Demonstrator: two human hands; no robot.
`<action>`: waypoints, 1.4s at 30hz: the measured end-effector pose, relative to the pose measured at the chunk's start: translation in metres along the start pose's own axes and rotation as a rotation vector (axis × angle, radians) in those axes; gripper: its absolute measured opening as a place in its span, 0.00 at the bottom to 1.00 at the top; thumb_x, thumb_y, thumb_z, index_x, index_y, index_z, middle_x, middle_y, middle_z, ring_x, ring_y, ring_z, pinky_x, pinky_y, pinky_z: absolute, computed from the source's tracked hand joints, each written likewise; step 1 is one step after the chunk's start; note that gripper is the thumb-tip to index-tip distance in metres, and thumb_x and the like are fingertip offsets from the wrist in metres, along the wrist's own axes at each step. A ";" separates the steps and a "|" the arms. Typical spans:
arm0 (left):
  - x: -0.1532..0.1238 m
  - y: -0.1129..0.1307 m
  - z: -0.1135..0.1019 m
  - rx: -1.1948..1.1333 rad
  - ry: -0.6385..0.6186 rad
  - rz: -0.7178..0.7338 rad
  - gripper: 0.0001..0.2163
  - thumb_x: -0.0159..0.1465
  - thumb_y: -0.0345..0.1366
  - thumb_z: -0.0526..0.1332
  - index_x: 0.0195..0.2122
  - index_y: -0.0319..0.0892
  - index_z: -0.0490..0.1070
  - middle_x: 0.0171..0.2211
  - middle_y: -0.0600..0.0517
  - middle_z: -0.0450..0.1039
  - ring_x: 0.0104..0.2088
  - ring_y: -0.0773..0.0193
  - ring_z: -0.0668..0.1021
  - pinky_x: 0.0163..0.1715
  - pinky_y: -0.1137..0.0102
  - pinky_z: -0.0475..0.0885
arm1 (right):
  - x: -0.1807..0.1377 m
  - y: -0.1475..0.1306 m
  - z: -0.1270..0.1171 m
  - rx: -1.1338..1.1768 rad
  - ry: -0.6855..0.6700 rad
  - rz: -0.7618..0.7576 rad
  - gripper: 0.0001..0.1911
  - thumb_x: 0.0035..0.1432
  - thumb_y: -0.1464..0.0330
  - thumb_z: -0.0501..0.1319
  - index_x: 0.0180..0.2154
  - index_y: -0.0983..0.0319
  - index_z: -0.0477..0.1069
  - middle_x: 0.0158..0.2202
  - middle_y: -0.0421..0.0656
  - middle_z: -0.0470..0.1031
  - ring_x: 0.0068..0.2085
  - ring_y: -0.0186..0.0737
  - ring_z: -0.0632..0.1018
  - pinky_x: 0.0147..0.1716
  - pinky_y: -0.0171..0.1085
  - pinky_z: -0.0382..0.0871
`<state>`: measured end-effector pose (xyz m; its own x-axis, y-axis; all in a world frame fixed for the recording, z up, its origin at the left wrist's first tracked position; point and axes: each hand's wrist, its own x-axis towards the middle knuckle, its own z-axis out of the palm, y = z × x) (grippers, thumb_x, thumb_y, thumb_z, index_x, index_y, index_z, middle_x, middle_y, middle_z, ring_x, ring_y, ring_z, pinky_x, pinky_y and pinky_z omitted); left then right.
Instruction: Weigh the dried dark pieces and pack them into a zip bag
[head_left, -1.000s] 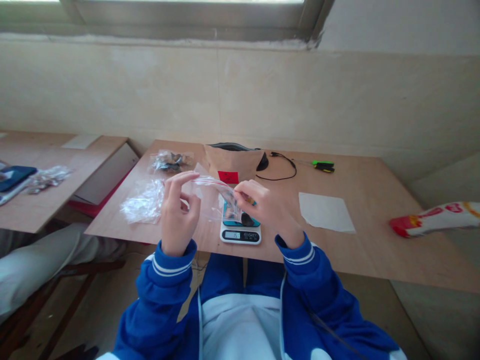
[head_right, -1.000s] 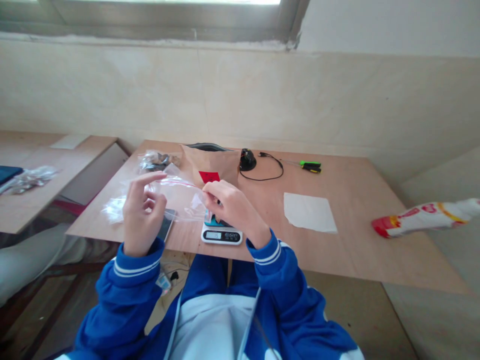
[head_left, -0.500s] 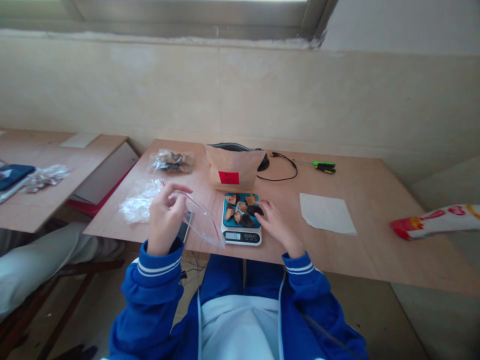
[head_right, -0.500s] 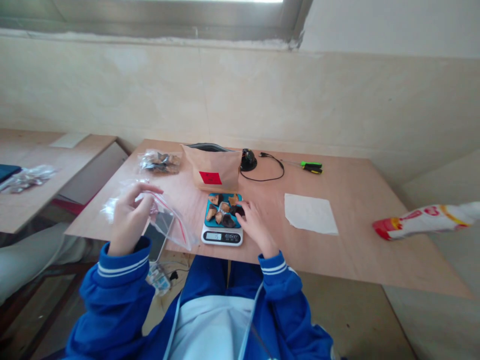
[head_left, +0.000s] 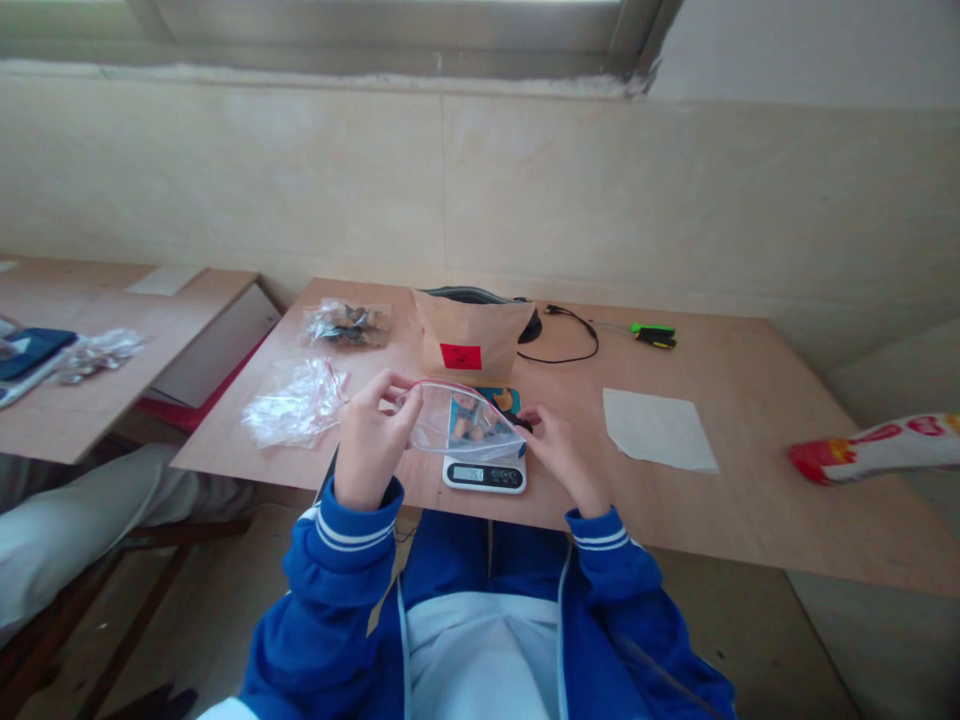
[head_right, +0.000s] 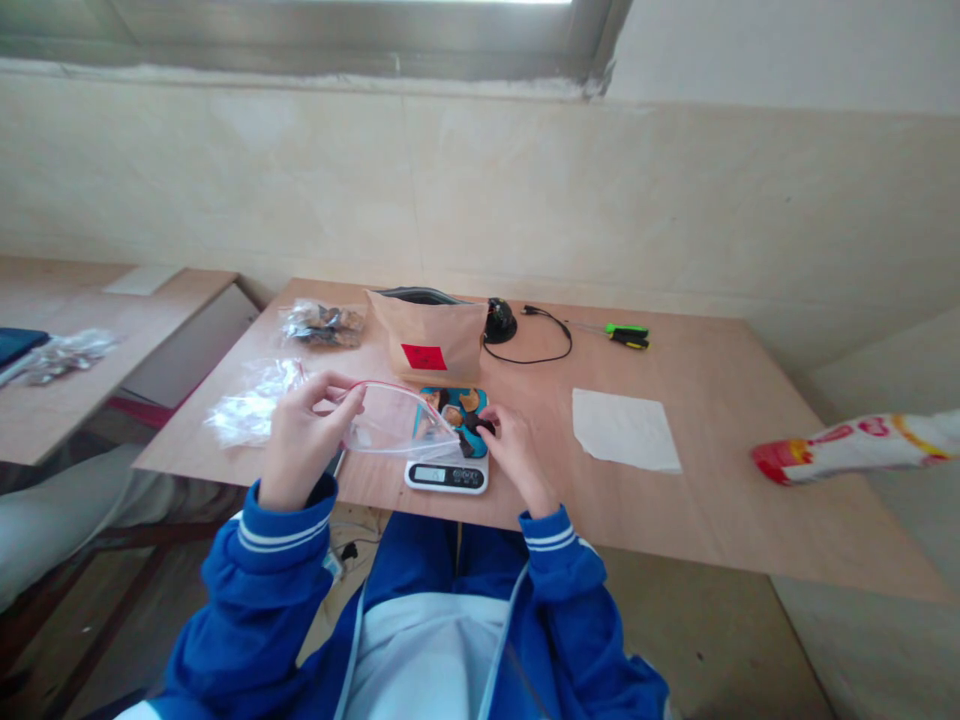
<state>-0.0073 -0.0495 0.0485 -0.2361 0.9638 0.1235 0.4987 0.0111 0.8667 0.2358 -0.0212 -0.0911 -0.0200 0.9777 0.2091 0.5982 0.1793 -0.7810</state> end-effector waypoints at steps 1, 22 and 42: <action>0.000 0.002 0.002 0.001 -0.002 0.005 0.08 0.58 0.41 0.61 0.28 0.41 0.70 0.22 0.57 0.70 0.14 0.72 0.71 0.13 0.78 0.63 | 0.001 -0.007 -0.005 0.049 0.035 0.025 0.08 0.55 0.63 0.61 0.34 0.61 0.72 0.34 0.46 0.78 0.35 0.45 0.78 0.38 0.45 0.72; 0.027 -0.002 0.006 -0.021 0.098 -0.004 0.06 0.57 0.38 0.60 0.28 0.41 0.70 0.20 0.56 0.72 0.13 0.73 0.70 0.14 0.78 0.63 | -0.015 -0.038 -0.005 0.086 0.069 -0.146 0.14 0.66 0.61 0.52 0.46 0.59 0.72 0.47 0.49 0.72 0.49 0.45 0.75 0.50 0.46 0.71; 0.025 -0.005 0.005 -0.035 0.118 0.000 0.06 0.57 0.38 0.60 0.27 0.41 0.68 0.20 0.56 0.71 0.13 0.72 0.70 0.15 0.77 0.64 | -0.020 0.008 0.051 -0.088 -0.031 -0.181 0.16 0.63 0.60 0.56 0.50 0.58 0.66 0.46 0.50 0.71 0.48 0.50 0.76 0.49 0.50 0.72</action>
<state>-0.0113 -0.0246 0.0453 -0.3339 0.9257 0.1779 0.4696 -0.0003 0.8829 0.2005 -0.0339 -0.1317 -0.1575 0.9336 0.3217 0.6506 0.3432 -0.6774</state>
